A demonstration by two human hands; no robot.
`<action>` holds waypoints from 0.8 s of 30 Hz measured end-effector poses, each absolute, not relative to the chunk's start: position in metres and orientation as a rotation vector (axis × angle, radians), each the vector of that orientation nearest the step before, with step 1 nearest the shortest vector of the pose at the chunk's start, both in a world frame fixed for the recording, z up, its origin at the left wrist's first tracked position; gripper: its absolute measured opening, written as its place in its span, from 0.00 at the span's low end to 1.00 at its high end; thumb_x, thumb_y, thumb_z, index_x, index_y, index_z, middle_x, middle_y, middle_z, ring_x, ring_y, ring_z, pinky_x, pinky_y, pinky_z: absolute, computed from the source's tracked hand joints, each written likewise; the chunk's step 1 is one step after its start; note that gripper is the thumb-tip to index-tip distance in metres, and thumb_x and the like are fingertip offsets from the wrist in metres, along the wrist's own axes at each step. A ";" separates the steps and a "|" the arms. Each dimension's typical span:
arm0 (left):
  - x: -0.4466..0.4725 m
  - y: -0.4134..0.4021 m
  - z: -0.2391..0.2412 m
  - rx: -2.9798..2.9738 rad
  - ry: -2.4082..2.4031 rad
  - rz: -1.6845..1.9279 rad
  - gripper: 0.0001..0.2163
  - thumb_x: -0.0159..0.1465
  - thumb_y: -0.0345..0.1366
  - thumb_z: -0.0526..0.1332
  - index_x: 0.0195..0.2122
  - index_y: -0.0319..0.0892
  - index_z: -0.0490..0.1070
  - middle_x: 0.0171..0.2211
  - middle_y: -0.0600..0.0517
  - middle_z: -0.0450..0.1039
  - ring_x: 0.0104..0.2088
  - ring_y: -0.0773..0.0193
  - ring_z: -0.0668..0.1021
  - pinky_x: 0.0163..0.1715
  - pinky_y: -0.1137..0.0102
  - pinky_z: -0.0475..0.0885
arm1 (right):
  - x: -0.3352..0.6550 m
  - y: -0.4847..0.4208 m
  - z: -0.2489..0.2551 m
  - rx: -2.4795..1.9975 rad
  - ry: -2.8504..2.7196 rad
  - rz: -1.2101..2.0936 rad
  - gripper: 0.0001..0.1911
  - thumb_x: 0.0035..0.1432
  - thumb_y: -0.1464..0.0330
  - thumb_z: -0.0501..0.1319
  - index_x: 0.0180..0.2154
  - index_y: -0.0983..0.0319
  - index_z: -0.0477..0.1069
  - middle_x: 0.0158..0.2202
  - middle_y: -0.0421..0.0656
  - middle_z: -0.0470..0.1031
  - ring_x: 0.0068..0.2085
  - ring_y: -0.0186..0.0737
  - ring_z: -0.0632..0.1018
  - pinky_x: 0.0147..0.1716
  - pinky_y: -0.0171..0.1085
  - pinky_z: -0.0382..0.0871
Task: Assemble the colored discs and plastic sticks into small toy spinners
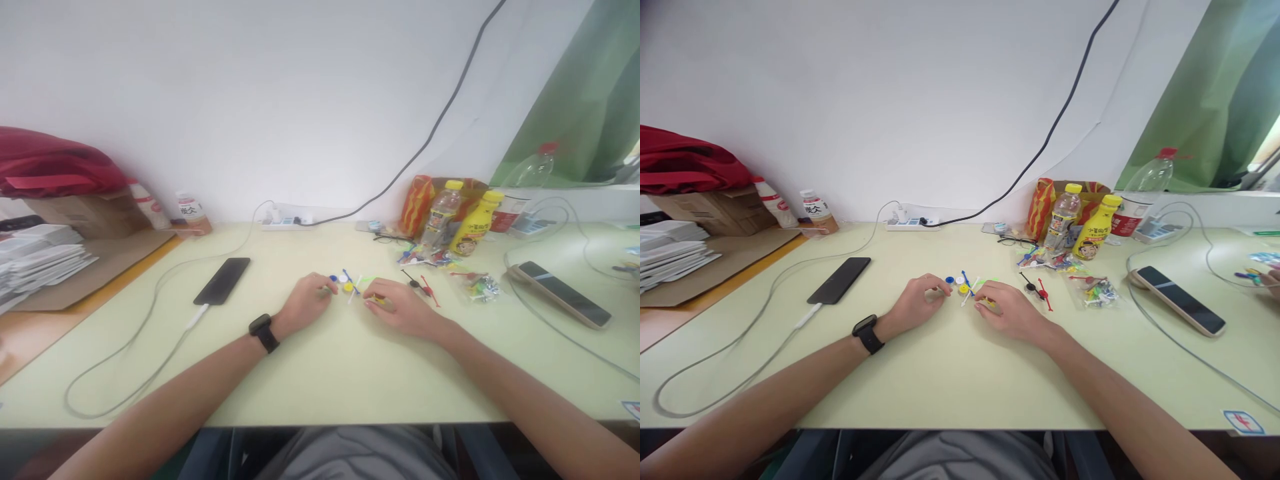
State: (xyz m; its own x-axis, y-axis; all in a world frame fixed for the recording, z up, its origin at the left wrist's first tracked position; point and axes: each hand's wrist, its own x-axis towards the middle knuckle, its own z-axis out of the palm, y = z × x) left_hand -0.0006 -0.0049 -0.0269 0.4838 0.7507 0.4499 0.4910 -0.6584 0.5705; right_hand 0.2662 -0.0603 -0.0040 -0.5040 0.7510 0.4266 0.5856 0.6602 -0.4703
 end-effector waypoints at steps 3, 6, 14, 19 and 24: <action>0.001 -0.010 -0.023 2.376 0.976 0.998 0.11 0.58 0.25 0.61 0.37 0.46 0.78 0.40 0.51 0.81 0.44 0.57 0.80 0.48 0.63 0.75 | 0.267 -0.060 -0.005 -1.036 -2.269 0.335 0.07 0.66 0.71 0.59 0.44 0.57 0.75 0.43 0.46 0.80 0.44 0.45 0.80 0.44 0.42 0.73; 0.002 -0.012 -0.021 2.351 0.993 1.006 0.09 0.61 0.29 0.62 0.40 0.46 0.78 0.41 0.52 0.81 0.43 0.58 0.81 0.47 0.64 0.76 | 0.267 -0.060 -0.005 -1.033 -2.292 0.344 0.08 0.65 0.71 0.60 0.44 0.57 0.75 0.44 0.46 0.80 0.45 0.45 0.80 0.45 0.42 0.73; 0.003 -0.008 -0.025 2.345 0.965 1.010 0.13 0.64 0.28 0.61 0.48 0.46 0.76 0.49 0.51 0.80 0.48 0.59 0.80 0.51 0.63 0.75 | 0.267 -0.060 -0.005 -1.018 -2.308 0.368 0.09 0.65 0.71 0.60 0.45 0.57 0.75 0.45 0.45 0.80 0.47 0.45 0.80 0.47 0.42 0.73; 0.003 -0.008 -0.025 2.359 0.932 0.988 0.14 0.65 0.29 0.60 0.50 0.46 0.76 0.49 0.49 0.79 0.47 0.59 0.80 0.51 0.63 0.75 | 0.267 -0.059 -0.005 -0.979 -2.307 0.375 0.11 0.66 0.73 0.58 0.47 0.56 0.76 0.46 0.46 0.80 0.48 0.45 0.80 0.48 0.43 0.74; 0.003 -0.008 -0.024 2.383 0.948 0.982 0.13 0.65 0.30 0.60 0.50 0.46 0.76 0.47 0.49 0.78 0.45 0.59 0.79 0.48 0.63 0.74 | 0.267 -0.061 -0.002 -0.972 -2.297 0.371 0.12 0.67 0.72 0.57 0.49 0.56 0.75 0.47 0.47 0.80 0.48 0.45 0.80 0.49 0.43 0.74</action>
